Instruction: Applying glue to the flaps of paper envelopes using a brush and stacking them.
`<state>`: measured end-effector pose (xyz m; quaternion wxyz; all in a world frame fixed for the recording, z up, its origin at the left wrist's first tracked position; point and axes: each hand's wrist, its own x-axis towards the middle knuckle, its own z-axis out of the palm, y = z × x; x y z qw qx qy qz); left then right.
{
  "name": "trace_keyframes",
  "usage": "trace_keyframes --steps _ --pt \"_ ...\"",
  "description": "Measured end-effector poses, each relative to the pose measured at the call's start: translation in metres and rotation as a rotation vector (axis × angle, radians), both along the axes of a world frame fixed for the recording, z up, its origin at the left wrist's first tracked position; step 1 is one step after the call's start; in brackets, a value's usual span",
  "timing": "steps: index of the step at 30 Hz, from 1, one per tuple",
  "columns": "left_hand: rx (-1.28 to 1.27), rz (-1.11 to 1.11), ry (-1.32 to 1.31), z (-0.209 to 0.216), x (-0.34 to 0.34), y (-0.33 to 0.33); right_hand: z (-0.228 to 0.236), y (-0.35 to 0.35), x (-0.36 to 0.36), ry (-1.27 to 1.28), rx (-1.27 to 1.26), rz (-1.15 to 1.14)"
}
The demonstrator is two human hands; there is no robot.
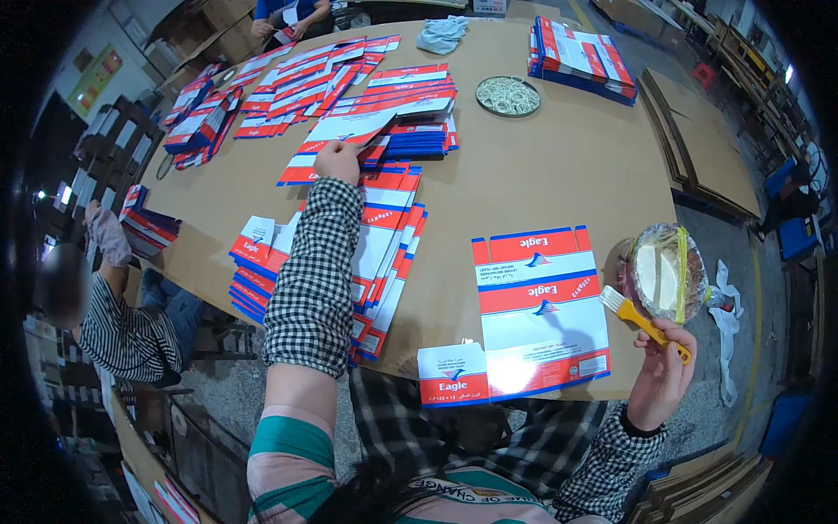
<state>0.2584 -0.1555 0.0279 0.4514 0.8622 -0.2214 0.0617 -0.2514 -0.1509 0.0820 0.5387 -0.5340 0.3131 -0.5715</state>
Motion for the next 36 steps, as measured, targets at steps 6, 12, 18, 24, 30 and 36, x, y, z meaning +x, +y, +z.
trace_keyframes --steps 6,12,18,24,30,36 --pt "-0.031 0.088 0.052 0.022 0.011 0.016 0.002 0.007 -0.004 -0.028 0.012 -0.019" --pt "-0.455 0.150 -0.046 0.048 0.000 0.024 0.007 0.017 -0.014 -0.030 0.002 -0.028" --pt "-0.673 -0.113 -0.214 0.087 -0.053 0.070 0.009 0.022 -0.027 -0.078 -0.027 -0.059" --pt "-0.469 -0.609 -0.141 0.065 -0.156 0.157 0.013 0.025 -0.054 -0.149 -0.109 -0.087" --pt "-0.029 -0.795 -0.143 0.029 -0.188 0.223 0.022 0.030 -0.111 -0.188 -0.226 -0.211" --pt "-0.014 -0.367 -0.330 -0.008 -0.207 0.275 0.025 0.039 -0.113 -0.226 -0.227 -0.140"
